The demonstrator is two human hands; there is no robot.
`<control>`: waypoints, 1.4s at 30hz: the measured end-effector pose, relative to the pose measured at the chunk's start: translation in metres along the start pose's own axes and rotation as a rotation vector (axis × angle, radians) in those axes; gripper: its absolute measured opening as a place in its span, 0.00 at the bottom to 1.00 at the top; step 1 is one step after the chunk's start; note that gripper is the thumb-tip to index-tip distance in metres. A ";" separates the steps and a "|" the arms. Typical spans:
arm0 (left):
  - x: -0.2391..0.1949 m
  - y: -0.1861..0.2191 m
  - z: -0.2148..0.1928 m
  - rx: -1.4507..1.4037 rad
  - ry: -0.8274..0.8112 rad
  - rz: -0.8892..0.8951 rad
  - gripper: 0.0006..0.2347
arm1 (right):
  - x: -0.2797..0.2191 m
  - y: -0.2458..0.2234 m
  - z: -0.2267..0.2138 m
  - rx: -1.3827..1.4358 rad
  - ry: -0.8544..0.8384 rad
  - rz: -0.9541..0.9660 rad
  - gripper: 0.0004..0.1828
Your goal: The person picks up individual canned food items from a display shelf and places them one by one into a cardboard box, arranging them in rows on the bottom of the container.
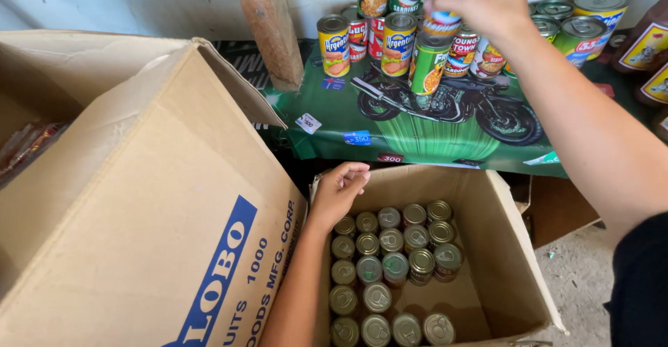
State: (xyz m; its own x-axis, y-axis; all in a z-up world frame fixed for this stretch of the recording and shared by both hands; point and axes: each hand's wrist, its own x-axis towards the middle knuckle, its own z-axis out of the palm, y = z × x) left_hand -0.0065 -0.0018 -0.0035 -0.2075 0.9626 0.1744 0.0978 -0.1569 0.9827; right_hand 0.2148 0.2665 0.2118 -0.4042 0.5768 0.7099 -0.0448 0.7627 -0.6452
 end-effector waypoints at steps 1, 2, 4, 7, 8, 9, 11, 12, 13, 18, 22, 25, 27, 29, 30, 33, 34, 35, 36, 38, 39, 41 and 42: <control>0.000 0.000 0.000 0.005 -0.032 0.004 0.10 | -0.009 -0.020 0.005 -0.047 -0.056 -0.060 0.14; -0.001 0.000 -0.001 0.011 -0.061 0.007 0.13 | -0.019 -0.040 0.010 -0.090 -0.115 -0.120 0.18; -0.003 0.005 0.003 0.017 -0.060 0.022 0.17 | -0.034 -0.087 0.030 -0.168 -0.165 -0.170 0.25; -0.008 0.024 0.006 -0.045 -0.053 0.015 0.28 | -0.058 -0.126 0.061 -0.281 -0.305 -0.235 0.33; -0.010 0.032 0.007 -0.116 -0.049 -0.004 0.33 | -0.066 -0.134 0.071 -0.322 -0.396 -0.251 0.35; -0.011 0.036 0.007 -0.116 -0.045 -0.012 0.33 | -0.073 -0.134 0.080 -0.315 -0.401 -0.246 0.35; -0.013 0.042 0.008 -0.163 -0.082 0.021 0.37 | -0.088 -0.136 0.096 -0.378 -0.550 -0.196 0.32; -0.011 0.034 0.008 -0.166 -0.077 0.013 0.37 | -0.091 -0.133 0.103 -0.372 -0.557 -0.191 0.32; -0.010 0.026 0.007 -0.229 -0.111 0.092 0.33 | -0.095 -0.131 0.110 -0.417 -0.588 -0.115 0.32; -0.015 0.042 0.006 -0.059 -0.087 0.259 0.29 | -0.102 -0.115 0.130 -0.548 -0.687 0.081 0.37; -0.015 0.039 0.001 -0.048 -0.028 0.215 0.30 | -0.094 -0.121 0.126 -0.498 -0.742 0.154 0.36; -0.017 0.035 -0.007 -0.418 -0.121 0.053 0.31 | -0.089 -0.110 0.117 -0.292 -0.851 0.291 0.31; -0.019 0.037 -0.011 -0.586 -0.179 -0.010 0.33 | -0.089 -0.100 0.112 -0.142 -0.917 0.327 0.29; -0.021 0.039 -0.012 -0.786 -0.402 -0.052 0.34 | -0.089 -0.097 0.106 0.068 -0.972 0.064 0.29; -0.022 0.040 -0.011 -0.787 -0.398 -0.056 0.34 | -0.089 -0.103 0.105 0.072 -0.975 0.066 0.29; -0.023 0.045 -0.007 -0.660 -0.357 -0.106 0.34 | -0.089 -0.116 0.105 -0.042 -0.993 0.161 0.30; -0.022 0.046 -0.004 -0.500 -0.310 -0.068 0.32 | -0.090 -0.118 0.107 -0.162 -0.964 0.271 0.30; -0.021 0.046 -0.001 -0.339 -0.261 -0.031 0.31 | -0.091 -0.120 0.109 -0.283 -0.931 0.381 0.29; -0.019 0.040 0.002 -0.341 -0.262 -0.034 0.31 | -0.094 -0.123 0.112 -0.282 -0.933 0.385 0.29; -0.016 0.027 0.006 -0.119 -0.179 0.198 0.31 | -0.098 -0.129 0.118 -0.500 -0.916 0.401 0.31; -0.015 0.025 0.003 -0.119 -0.176 0.196 0.31 | -0.098 -0.126 0.118 -0.498 -0.919 0.401 0.31; -0.015 0.020 -0.001 -0.121 -0.168 0.157 0.30 | -0.101 -0.119 0.120 -0.556 -0.950 0.234 0.34; -0.015 0.021 -0.002 -0.125 -0.163 0.150 0.30 | -0.099 -0.111 0.117 -0.551 -0.959 0.237 0.34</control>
State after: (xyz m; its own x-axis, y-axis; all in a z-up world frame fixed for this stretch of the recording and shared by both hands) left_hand -0.0027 -0.0204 0.0149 -0.0393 0.9478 0.3165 -0.0072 -0.3170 0.9484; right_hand 0.1527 0.0901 0.1802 -0.8935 0.4425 -0.0767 0.4393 0.8258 -0.3536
